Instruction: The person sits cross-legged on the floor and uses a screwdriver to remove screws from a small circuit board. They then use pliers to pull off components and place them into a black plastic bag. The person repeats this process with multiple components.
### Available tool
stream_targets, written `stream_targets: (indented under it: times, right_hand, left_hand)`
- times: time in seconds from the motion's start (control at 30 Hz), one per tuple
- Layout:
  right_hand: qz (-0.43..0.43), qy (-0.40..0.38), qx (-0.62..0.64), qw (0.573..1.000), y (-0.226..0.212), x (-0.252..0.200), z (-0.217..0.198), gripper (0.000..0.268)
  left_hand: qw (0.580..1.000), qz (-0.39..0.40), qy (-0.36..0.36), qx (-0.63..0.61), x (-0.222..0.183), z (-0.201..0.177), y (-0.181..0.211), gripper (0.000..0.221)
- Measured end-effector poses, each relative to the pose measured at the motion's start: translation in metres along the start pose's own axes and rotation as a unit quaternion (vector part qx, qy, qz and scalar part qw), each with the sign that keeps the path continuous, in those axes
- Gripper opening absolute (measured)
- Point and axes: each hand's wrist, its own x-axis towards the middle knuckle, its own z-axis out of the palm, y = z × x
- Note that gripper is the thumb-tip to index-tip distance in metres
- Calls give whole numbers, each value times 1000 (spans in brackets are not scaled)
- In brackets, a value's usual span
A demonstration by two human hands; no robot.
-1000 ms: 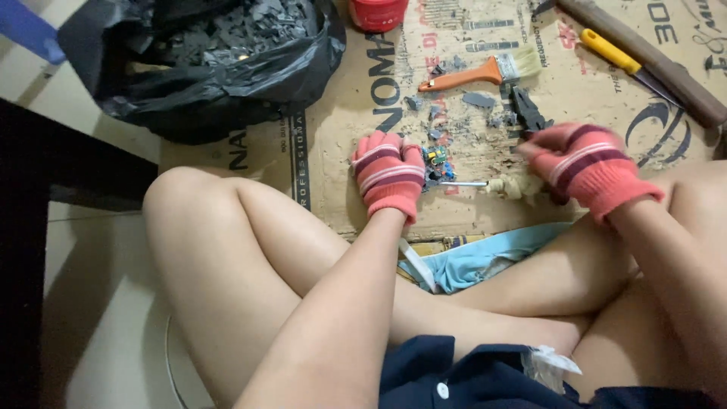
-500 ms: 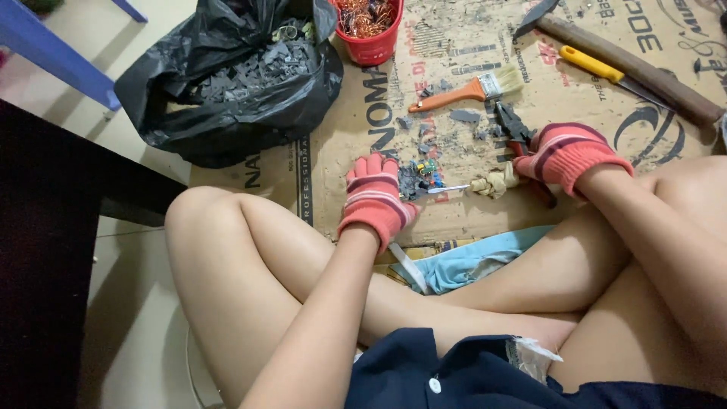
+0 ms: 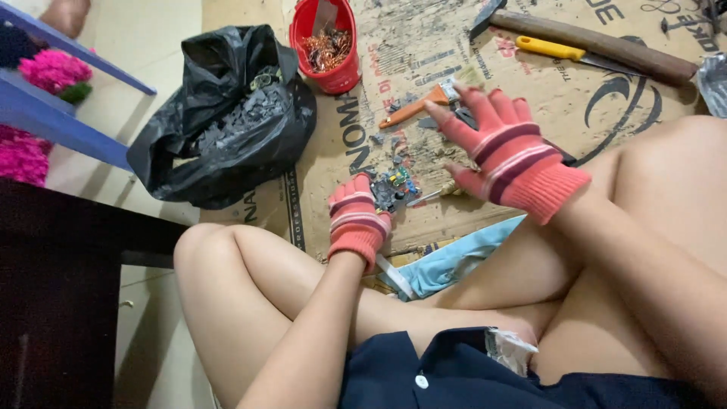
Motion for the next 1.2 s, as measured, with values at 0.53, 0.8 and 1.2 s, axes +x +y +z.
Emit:
stream_targets:
  times: [0.53, 0.8, 1.2]
  right_hand:
    - [-61, 123, 75, 988, -3, 2, -20, 99]
    - [135, -114, 117, 977, 25, 7, -27, 73]
    - [303, -294, 111, 900, 53, -5, 5, 40]
  left_hand:
    - [998, -34, -53, -29, -14, -39, 41, 85]
    - [951, -174, -253, -40, 11, -57, 53, 72]
    - [934, -150, -322, 32, 33, -21, 27, 75]
